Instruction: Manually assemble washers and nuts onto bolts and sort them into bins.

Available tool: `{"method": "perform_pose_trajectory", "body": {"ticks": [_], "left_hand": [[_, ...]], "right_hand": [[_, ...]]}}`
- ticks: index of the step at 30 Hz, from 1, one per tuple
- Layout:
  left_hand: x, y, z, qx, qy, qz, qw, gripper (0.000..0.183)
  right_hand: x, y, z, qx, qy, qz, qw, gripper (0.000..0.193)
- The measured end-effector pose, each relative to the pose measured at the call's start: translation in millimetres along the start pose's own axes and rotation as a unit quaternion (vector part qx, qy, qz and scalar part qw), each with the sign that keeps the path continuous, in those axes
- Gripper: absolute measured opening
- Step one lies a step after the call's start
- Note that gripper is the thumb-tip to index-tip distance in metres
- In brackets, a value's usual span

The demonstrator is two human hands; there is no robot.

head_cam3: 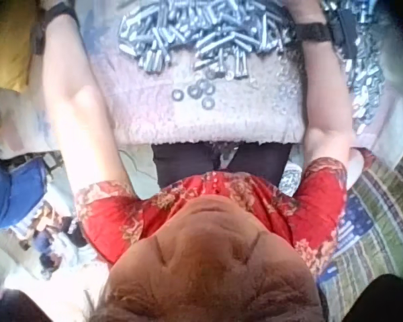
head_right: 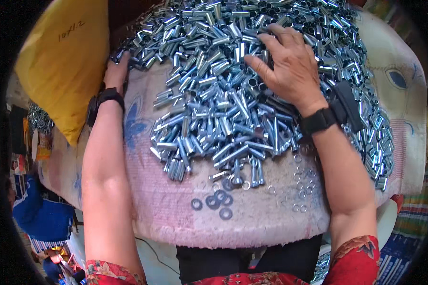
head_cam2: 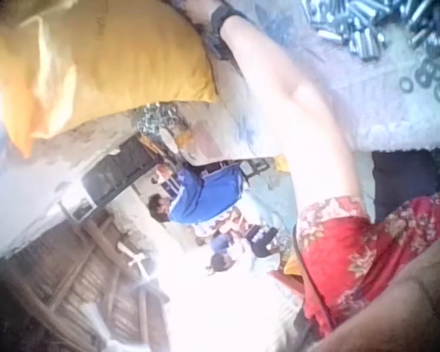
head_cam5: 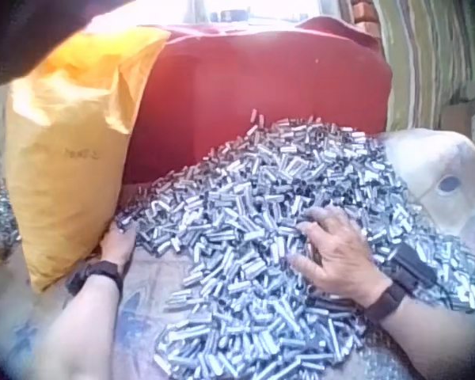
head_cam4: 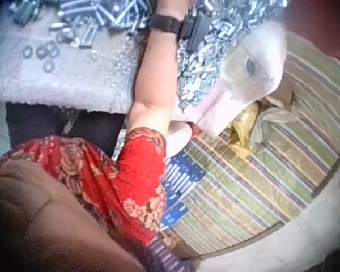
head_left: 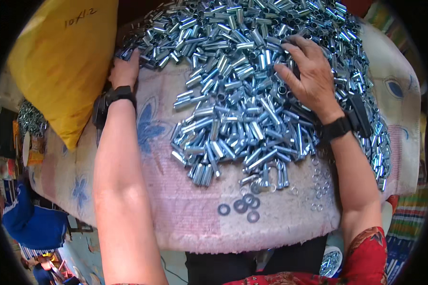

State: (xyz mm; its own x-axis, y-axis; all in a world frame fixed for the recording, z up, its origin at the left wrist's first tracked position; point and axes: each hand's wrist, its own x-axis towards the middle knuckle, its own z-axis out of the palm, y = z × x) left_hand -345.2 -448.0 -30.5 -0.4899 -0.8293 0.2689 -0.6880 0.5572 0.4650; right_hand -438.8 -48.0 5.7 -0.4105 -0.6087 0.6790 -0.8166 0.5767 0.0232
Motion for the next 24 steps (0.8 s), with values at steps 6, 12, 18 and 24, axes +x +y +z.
{"method": "perform_pose_trajectory", "body": {"ticks": [6,12,18,24], "left_hand": [[-5.3,51.1,2.4,0.098,0.0,0.012,0.995,0.07],[-48.5,53.2,14.7,-0.141,-0.037,0.229,0.962,0.047],[2.6,25.4,3.5,-0.293,0.022,0.139,0.946,0.048],[23.1,69.3,26.9,-0.179,-0.097,0.155,0.967,0.072]], "right_hand": [[9.3,-7.5,-5.5,-0.008,0.009,-0.007,1.0,0.043],[-0.5,-2.5,-5.5,-0.001,-0.028,0.019,0.999,0.041],[5.2,-11.0,-10.0,0.006,-0.034,0.024,0.999,0.041],[10.4,-10.6,-9.4,0.01,-0.029,0.023,0.999,0.042]]}}
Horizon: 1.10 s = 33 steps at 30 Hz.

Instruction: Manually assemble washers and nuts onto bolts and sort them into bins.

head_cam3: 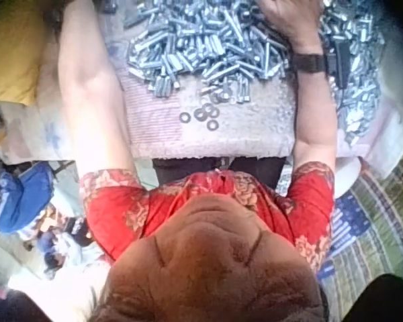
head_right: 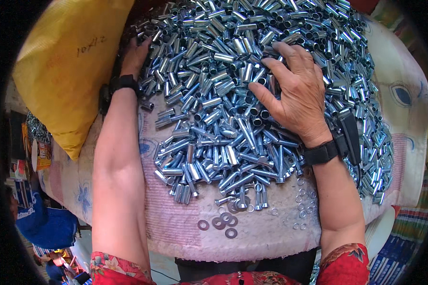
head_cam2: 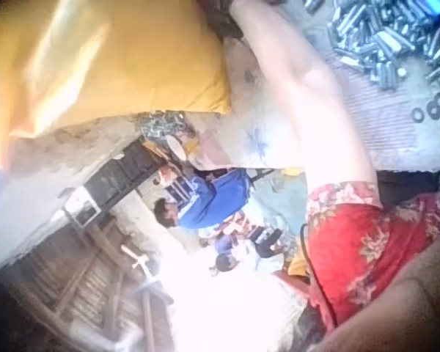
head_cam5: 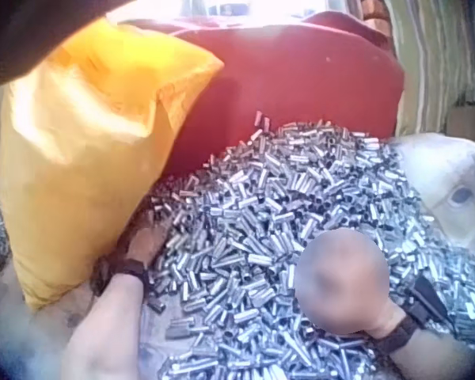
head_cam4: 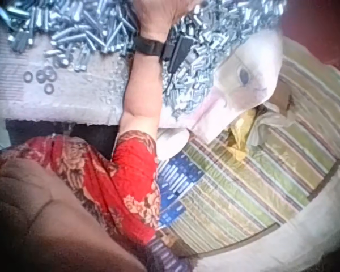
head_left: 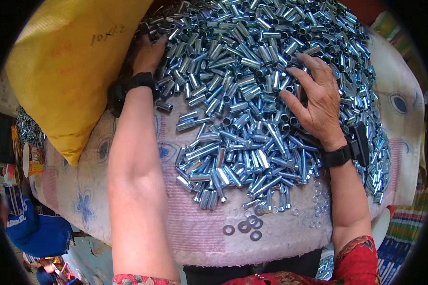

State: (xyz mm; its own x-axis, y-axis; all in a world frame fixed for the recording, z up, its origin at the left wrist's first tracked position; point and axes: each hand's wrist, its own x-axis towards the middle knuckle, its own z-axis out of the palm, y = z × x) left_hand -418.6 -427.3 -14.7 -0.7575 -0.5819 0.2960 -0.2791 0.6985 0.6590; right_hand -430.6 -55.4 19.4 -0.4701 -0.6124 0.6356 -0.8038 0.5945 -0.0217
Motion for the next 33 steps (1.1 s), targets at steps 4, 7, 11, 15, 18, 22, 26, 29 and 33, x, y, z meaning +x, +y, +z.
{"method": "perform_pose_trajectory", "body": {"ticks": [4,7,11,15,18,22,26,29,33], "left_hand": [[-2.2,0.7,7.8,0.003,0.033,0.111,0.993,0.074],[-17.3,31.4,8.5,0.023,0.014,0.095,0.995,0.058],[-14.1,17.9,-1.3,0.063,0.042,0.113,0.991,0.057],[-18.9,4.2,4.0,0.074,0.051,0.114,0.989,0.057],[-21.0,0.6,1.6,0.083,0.057,0.109,0.989,0.056],[-22.0,4.7,5.9,0.085,0.06,0.109,0.989,0.056],[-23.7,0.4,0.0,0.093,0.064,0.103,0.988,0.055],[-22.9,2.7,1.2,0.094,0.064,0.105,0.988,0.055],[-25.0,-0.3,-2.4,0.103,0.072,0.103,0.987,0.054]], "right_hand": [[-1.4,-2.2,1.1,-0.001,-0.01,0.011,1.0,0.044],[-4.5,3.1,0.2,-0.01,-0.003,0.012,1.0,0.044],[-3.5,-4.3,-2.8,0.018,-0.005,0.017,1.0,0.044],[-5.3,-4.5,-4.5,0.022,-0.004,0.019,1.0,0.041],[-4.2,-5.5,-4.6,0.034,0.001,0.024,0.999,0.041],[-6.0,0.2,-8.6,0.044,-0.002,0.036,0.998,0.042],[-4.4,-1.6,-6.0,0.056,-0.006,0.039,0.998,0.042],[-5.2,-1.2,-5.7,0.053,-0.004,0.042,0.998,0.043],[-4.8,-3.4,-3.8,0.055,-0.002,0.039,0.998,0.042]]}}
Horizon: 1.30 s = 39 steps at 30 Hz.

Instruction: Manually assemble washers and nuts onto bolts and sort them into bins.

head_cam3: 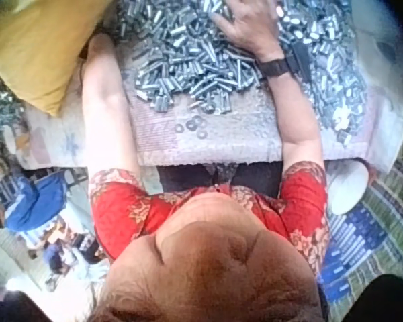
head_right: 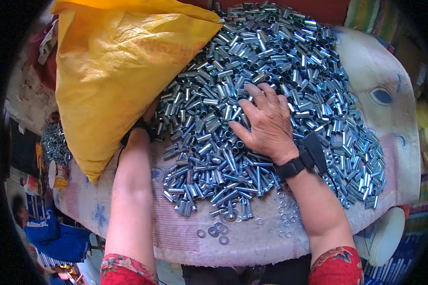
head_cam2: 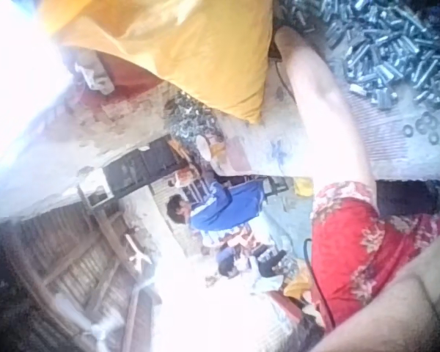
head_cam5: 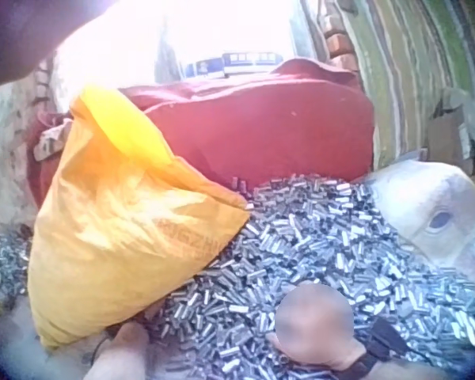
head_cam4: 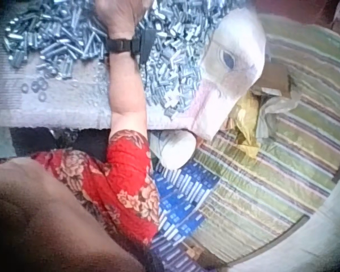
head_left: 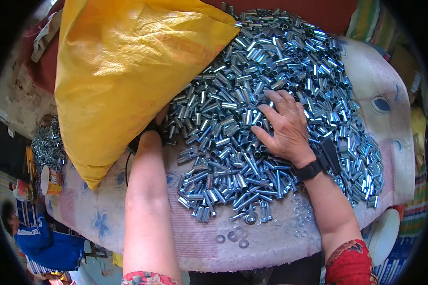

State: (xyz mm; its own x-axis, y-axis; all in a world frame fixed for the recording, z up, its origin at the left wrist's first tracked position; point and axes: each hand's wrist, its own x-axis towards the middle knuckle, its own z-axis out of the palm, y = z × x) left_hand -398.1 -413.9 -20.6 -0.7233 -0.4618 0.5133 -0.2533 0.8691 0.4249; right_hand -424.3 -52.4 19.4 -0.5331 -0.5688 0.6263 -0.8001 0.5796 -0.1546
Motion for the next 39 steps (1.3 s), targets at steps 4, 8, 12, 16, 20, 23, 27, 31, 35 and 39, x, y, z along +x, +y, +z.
{"method": "perform_pose_trajectory", "body": {"ticks": [4,8,12,16,20,23,27,31,35,39], "left_hand": [[2.1,4.0,3.7,0.006,0.0,0.012,1.0,0.054],[3.7,9.3,4.2,0.013,-0.003,0.02,1.0,0.053],[3.3,10.5,7.3,0.015,-0.001,0.023,1.0,0.053],[1.2,10.9,7.8,0.02,-0.003,0.03,0.999,0.052],[-1.4,14.9,4.7,0.019,-0.01,0.035,0.999,0.052],[-3.7,15.7,3.3,0.017,-0.015,0.034,0.999,0.052],[-6.3,16.2,3.2,0.013,-0.023,0.031,0.999,0.051],[-8.5,14.7,1.2,0.012,-0.028,0.026,0.999,0.051],[-6.1,16.3,4.3,0.006,-0.034,0.026,0.999,0.05],[-5.6,17.3,8.0,0.001,-0.039,0.027,0.999,0.05]], "right_hand": [[-0.3,0.5,-1.2,-0.008,0.0,-0.006,1.0,0.04],[0.5,-2.6,-5.5,-0.008,-0.011,0.0,1.0,0.039],[0.8,-3.6,-4.7,-0.027,-0.005,-0.008,1.0,0.039],[0.4,-4.2,-3.2,-0.035,-0.009,-0.015,0.999,0.039],[-0.4,1.2,-0.5,-0.031,-0.014,-0.026,0.999,0.037],[-0.2,2.3,1.0,-0.043,-0.022,-0.029,0.998,0.037],[-0.8,4.9,2.0,-0.054,-0.027,-0.038,0.997,0.038],[-1.1,5.0,4.2,-0.054,-0.021,-0.045,0.997,0.037],[-0.5,4.7,1.7,-0.058,-0.017,-0.043,0.997,0.036],[-0.5,4.4,0.7,-0.038,-0.015,-0.036,0.998,0.036]]}}
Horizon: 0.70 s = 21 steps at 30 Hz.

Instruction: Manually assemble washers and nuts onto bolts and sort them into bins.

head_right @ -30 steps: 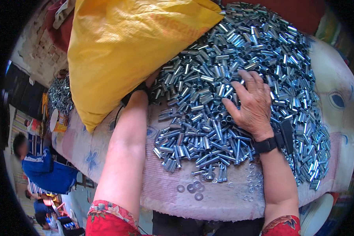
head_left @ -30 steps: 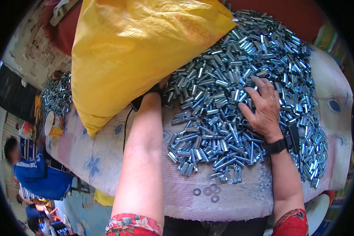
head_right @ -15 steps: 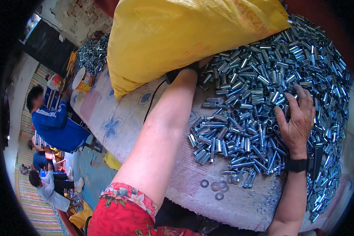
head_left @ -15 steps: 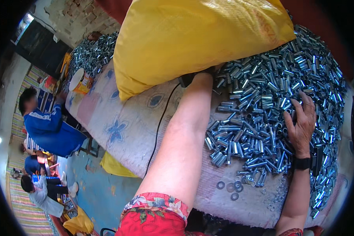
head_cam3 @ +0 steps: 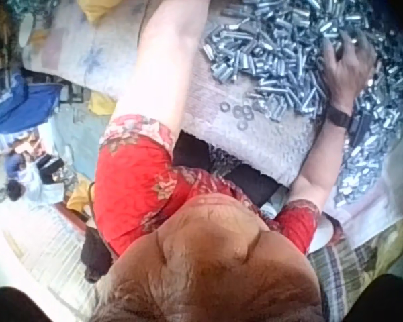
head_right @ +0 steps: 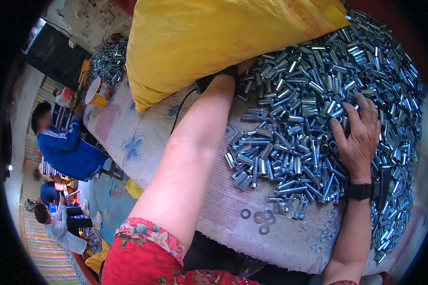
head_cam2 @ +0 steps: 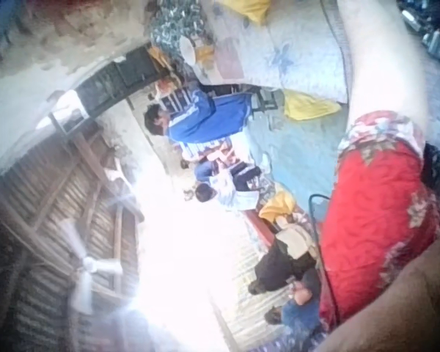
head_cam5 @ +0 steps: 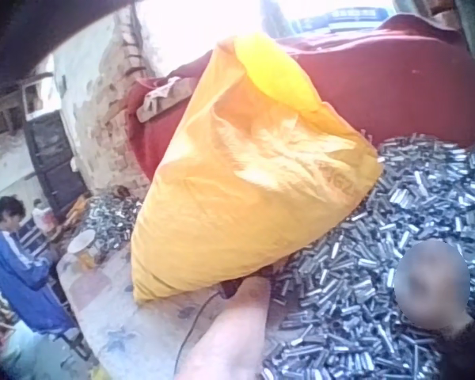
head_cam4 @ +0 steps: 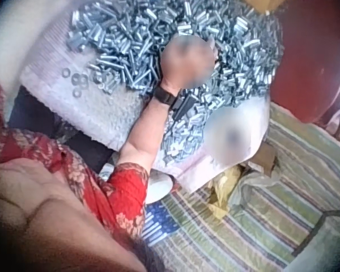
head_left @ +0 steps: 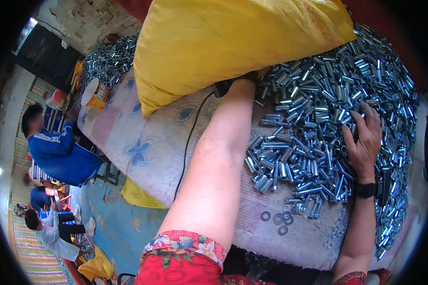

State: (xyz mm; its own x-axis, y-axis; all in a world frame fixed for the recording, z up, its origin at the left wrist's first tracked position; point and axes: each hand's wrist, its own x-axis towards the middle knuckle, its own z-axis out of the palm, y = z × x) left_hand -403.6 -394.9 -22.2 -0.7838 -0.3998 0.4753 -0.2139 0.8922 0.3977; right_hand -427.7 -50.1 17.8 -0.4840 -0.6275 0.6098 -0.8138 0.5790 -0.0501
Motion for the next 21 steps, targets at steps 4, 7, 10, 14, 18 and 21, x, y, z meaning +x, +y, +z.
{"method": "perform_pose_trajectory", "body": {"ticks": [4,7,10,14,18,21], "left_hand": [[-0.5,-1.9,-2.2,0.003,-0.001,0.003,1.0,0.049],[-2.3,3.0,-3.7,-0.001,-0.002,0.013,1.0,0.049],[-8.8,12.8,-7.9,0.067,0.044,0.057,0.995,0.045],[-14.7,9.4,-14.3,0.071,0.054,0.075,0.993,0.046],[-21.4,20.1,-19.4,0.031,0.05,0.089,0.994,0.047],[-25.9,23.2,-25.9,0.093,0.049,0.15,0.983,0.04]], "right_hand": [[0.6,-2.1,1.6,-0.002,0.008,0.002,1.0,0.035],[0.0,-2.3,-0.7,-0.009,0.004,0.003,1.0,0.036],[-1.0,-1.5,-4.0,-0.011,0.003,0.011,1.0,0.037],[-0.8,-5.3,-2.6,-0.003,0.011,0.015,1.0,0.038],[-1.6,-4.0,-3.2,-0.003,0.018,0.02,1.0,0.038],[-2.1,-2.8,-3.6,-0.001,0.018,0.025,1.0,0.038]]}}
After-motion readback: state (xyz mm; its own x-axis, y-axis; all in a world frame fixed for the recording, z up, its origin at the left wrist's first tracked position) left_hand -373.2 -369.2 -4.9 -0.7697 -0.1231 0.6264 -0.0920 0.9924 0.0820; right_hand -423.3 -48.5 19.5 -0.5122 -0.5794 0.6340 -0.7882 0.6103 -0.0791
